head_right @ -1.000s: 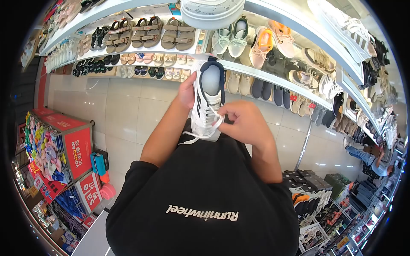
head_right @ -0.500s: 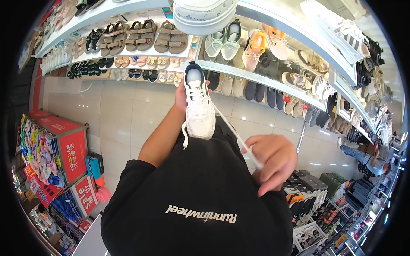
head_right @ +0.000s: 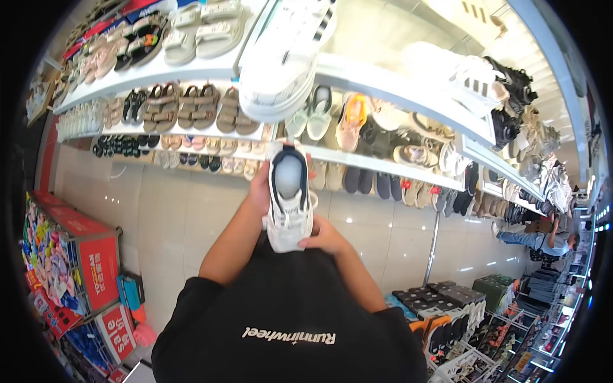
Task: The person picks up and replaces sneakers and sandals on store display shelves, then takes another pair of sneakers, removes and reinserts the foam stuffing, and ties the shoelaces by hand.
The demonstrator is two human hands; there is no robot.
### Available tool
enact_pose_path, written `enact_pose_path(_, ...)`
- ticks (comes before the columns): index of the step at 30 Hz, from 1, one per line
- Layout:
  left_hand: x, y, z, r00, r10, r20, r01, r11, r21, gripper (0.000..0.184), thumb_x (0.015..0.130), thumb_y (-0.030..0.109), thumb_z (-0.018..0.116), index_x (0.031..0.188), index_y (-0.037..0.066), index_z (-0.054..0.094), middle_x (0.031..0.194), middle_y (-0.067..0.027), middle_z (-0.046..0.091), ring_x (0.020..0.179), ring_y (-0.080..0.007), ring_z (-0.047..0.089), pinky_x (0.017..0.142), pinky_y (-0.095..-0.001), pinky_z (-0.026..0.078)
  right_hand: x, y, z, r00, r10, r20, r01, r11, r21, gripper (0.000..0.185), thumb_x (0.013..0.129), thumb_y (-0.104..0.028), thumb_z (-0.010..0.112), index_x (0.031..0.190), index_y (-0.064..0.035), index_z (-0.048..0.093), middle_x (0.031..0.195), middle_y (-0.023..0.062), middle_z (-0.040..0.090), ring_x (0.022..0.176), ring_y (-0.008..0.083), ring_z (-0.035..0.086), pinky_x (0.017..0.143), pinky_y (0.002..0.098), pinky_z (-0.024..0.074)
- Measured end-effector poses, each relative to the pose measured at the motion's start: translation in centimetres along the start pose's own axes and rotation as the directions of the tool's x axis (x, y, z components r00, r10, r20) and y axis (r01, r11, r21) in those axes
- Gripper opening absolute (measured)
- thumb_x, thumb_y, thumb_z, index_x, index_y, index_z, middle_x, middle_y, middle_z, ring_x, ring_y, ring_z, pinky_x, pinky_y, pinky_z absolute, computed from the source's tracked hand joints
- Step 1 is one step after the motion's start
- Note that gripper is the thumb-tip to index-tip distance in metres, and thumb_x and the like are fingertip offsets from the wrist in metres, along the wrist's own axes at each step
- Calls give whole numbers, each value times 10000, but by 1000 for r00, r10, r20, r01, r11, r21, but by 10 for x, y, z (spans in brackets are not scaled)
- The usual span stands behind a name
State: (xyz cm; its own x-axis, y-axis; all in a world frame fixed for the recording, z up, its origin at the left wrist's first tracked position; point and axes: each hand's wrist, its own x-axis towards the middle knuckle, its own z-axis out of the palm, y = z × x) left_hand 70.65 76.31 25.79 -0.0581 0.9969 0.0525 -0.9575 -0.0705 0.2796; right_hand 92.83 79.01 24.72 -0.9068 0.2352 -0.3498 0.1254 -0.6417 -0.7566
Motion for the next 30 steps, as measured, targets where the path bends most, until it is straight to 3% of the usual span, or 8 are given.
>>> enact_pose_path(4,2,12,21,998,31,51,-49,914,403,817,980,620,555,1516,28,384,1490,-146,512,1322,-257,558,1085,-443,488,-19,-21,6,987,-160,8,160,986,-40,893,725,-44,893,1484,-4,426,1393,107,608,1312,236,565,1137,423,414)
enact_pose_path(7,0,30,49,986,50,-158,38,859,510,850,942,620,625,1538,69,372,1476,-155,531,1319,-255,554,1075,-428,464,-41,-52,1,976,-215,-39,197,942,-271,1016,669,-102,949,1510,-1,388,1473,119,519,1372,232,500,1159,426,386)
enact_pose_path(10,1,59,69,989,148,24,-135,808,573,925,919,743,536,1537,82,348,1473,-225,516,1246,-329,608,999,-460,519,-50,-58,-14,843,-529,-98,512,844,-157,1087,650,-149,969,1538,-3,359,1557,147,421,1413,263,462,1182,451,367)
enact_pose_path(16,33,91,117,979,196,-50,-114,738,666,857,999,734,323,1496,44,430,1372,-255,594,1083,-340,698,893,-445,579,-44,-176,3,770,-621,-146,621,782,-52,955,789,-363,823,1501,76,363,1384,203,597,1273,293,612,1083,424,488)
enact_pose_path(22,62,97,134,977,186,-108,-84,793,604,695,1021,540,472,1443,-12,487,1252,-218,677,1003,-310,731,807,-387,616,4,-250,-6,770,-525,-363,511,848,-142,798,963,-532,585,1489,45,421,1443,216,564,1286,295,605,1087,430,494)
enact_pose_path(25,59,96,134,960,240,-142,-110,793,600,637,984,413,553,1415,-53,497,1223,-213,690,981,-296,739,796,-363,623,25,-242,-11,689,-640,-342,654,752,-90,826,993,-594,519,1509,37,386,1477,208,535,1312,280,583,1095,425,491)
enact_pose_path(29,27,85,126,959,261,-112,-175,855,488,582,927,250,664,1398,-46,496,1220,-183,688,1010,-307,738,785,-361,629,26,-204,-1,603,-795,-64,780,604,-163,894,922,-420,750,1550,26,296,1462,181,526,1343,293,551,1047,449,534)
enact_pose_path(30,19,83,123,959,265,-102,-183,852,490,676,881,285,706,1419,-49,471,1235,-189,680,1026,-317,734,795,-370,629,31,-200,18,504,-824,-258,805,557,-206,795,864,-243,836,1471,39,407,1347,161,612,1190,283,651,968,427,577)
